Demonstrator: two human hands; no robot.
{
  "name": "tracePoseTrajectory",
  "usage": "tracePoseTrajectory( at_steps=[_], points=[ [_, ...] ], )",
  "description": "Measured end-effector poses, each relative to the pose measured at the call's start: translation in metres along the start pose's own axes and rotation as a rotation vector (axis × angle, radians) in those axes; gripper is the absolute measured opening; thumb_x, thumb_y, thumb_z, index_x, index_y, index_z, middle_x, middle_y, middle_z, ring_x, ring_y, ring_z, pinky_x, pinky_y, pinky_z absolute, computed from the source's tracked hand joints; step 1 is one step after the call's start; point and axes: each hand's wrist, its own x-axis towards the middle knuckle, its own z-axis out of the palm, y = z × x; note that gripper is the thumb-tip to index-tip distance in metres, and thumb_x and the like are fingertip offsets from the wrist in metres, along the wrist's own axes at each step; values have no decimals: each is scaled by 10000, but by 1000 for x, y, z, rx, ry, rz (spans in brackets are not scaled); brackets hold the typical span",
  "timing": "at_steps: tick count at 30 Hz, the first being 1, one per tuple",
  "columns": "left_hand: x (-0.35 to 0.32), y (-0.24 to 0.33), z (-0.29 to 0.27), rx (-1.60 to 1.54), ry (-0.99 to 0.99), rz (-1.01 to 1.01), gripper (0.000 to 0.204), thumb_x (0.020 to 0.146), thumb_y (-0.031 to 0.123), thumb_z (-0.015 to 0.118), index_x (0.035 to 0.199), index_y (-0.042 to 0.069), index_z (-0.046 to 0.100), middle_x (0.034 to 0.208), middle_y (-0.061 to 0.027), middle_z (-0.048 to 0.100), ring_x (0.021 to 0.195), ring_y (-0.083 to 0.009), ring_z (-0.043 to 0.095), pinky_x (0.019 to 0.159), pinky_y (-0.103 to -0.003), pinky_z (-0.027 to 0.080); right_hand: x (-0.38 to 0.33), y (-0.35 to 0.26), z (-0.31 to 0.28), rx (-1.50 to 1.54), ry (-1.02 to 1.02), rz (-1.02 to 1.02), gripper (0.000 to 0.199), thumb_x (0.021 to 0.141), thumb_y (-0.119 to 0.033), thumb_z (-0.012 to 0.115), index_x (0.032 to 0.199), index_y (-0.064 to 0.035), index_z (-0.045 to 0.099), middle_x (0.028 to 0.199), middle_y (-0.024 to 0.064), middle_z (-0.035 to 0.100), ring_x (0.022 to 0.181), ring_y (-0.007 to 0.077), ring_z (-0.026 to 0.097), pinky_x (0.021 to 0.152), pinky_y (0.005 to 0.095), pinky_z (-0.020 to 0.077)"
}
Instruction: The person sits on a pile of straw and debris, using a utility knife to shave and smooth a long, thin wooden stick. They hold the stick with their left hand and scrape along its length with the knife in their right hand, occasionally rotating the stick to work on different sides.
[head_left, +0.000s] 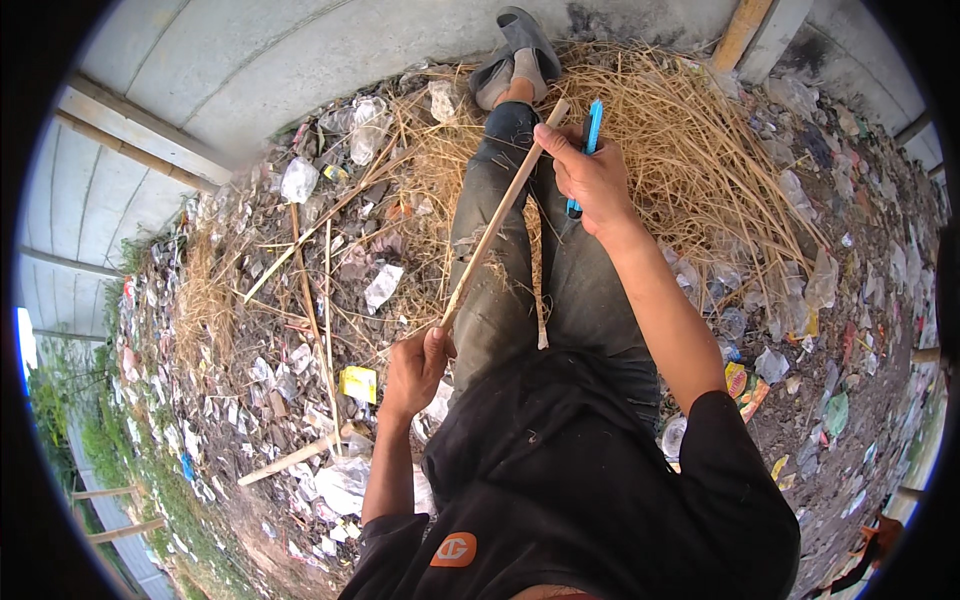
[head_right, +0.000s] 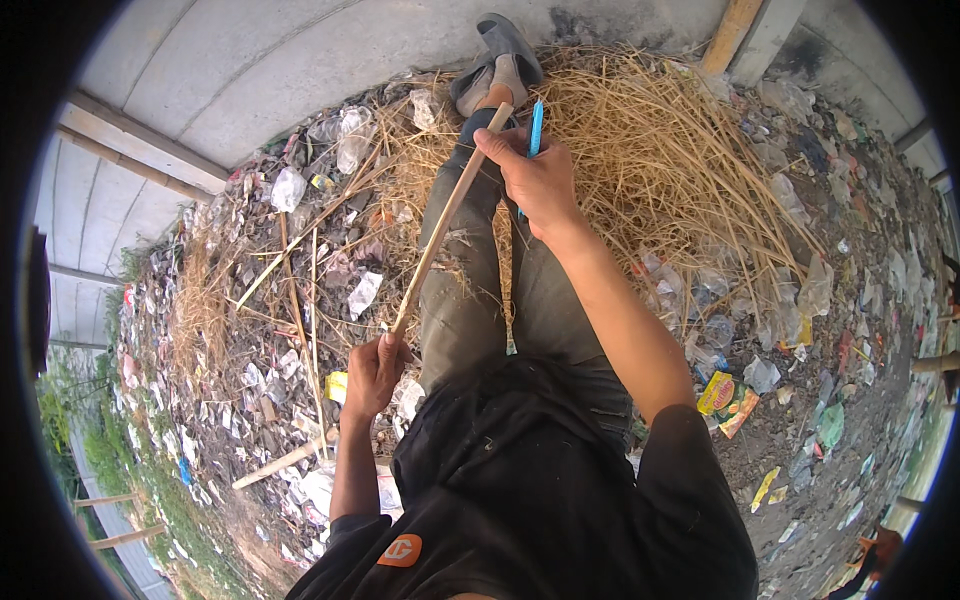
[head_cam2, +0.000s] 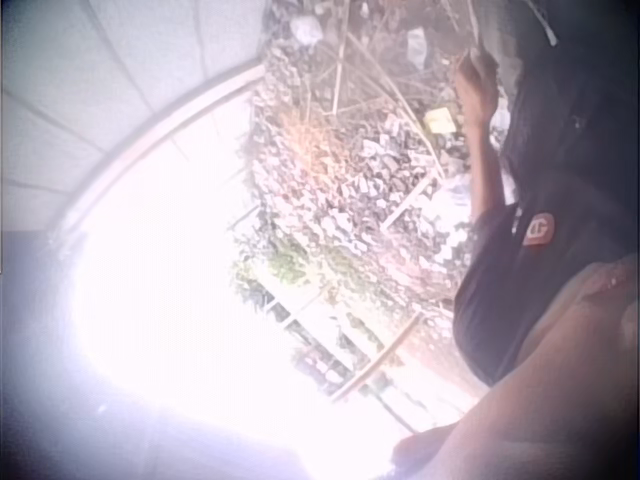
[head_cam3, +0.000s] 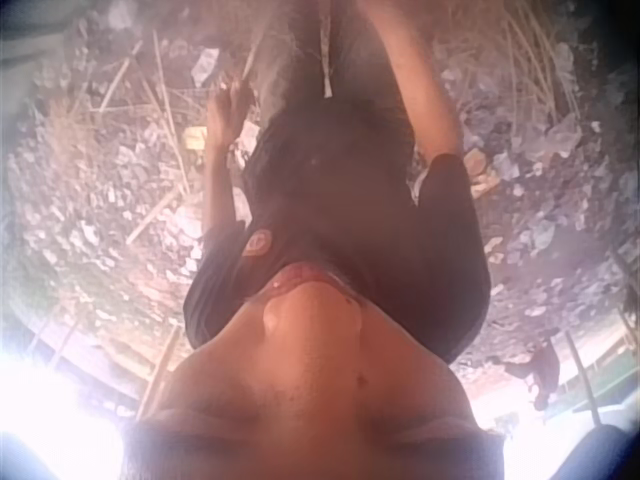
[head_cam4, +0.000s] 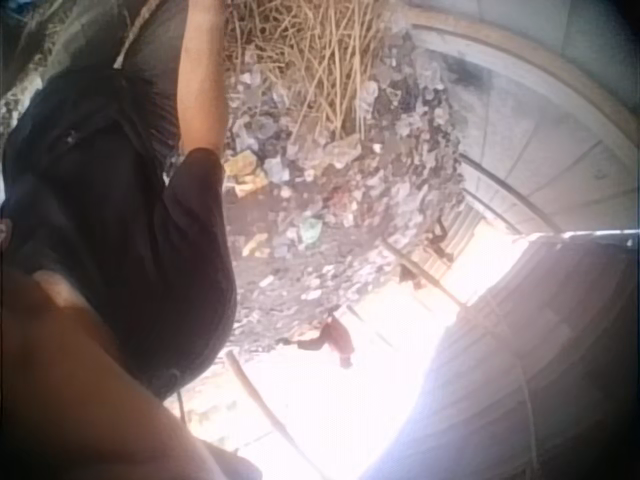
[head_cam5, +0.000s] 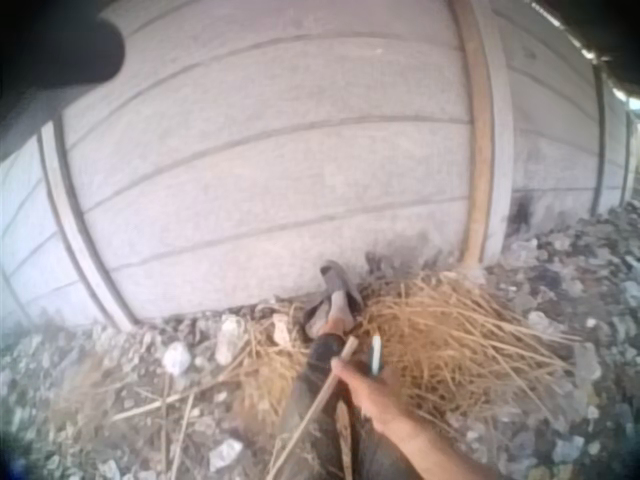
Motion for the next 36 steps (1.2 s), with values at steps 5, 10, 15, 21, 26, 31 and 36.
tracePoseTrajectory(
  at_steps=[5,10,15,21,26,31,36],
  points=[
    [25,-12,-44,467,390,339,273,1042,220,626,878,25,724,556,-41,578,422,-103,447,407,-318,321,7,-1,1,-37,86,-152,193,961,-236,768,939,-49,726,553,-92,447,440,8,337,419,230,218],
    [59,-12,-159,345,1433,756,514,1127,336,420,897,-42,682,534,51,526,411,-4,399,349,-228,252,-13,5,2,-258,8,-280,196,968,-212,750,911,-25,755,616,-102,485,543,7,382,498,248,274],
    [42,29,-177,118,1553,679,552,1137,384,316,1048,-72,613,841,-162,719,723,-212,736,578,-325,656,-62,4,26,-438,-296,-75,268,976,-315,735,969,-50,777,614,-65,518,578,40,443,536,278,330],
    [46,53,-52,-626,917,577,410,1133,280,336,1289,-21,566,1356,-241,621,1330,-385,567,1052,-472,590,-96,61,59,-221,-462,21,413,990,-411,710,1098,-14,747,631,-73,542,590,34,471,536,286,354],
    [38,52,43,-982,742,579,403,1133,312,370,1366,17,514,1422,-261,573,1373,-380,532,1123,-491,510,-85,50,67,65,-102,147,298,1026,-358,674,915,-82,686,581,-110,423,480,-8,357,441,211,243],
    [30,53,69,-1088,502,301,488,1124,363,399,1471,23,448,1463,-241,552,1360,-366,549,1073,-453,516,-63,33,41,243,68,99,214,1024,-256,682,898,-92,630,570,-111,385,444,2,323,414,227,217],
    [-6,55,52,-760,-287,-84,447,1086,273,522,1431,-11,538,1400,-228,616,1260,-339,636,1016,-419,517,-42,35,14,135,134,-50,239,1002,-247,712,924,-21,706,661,-110,452,583,0,359,502,226,261]
  ],
)
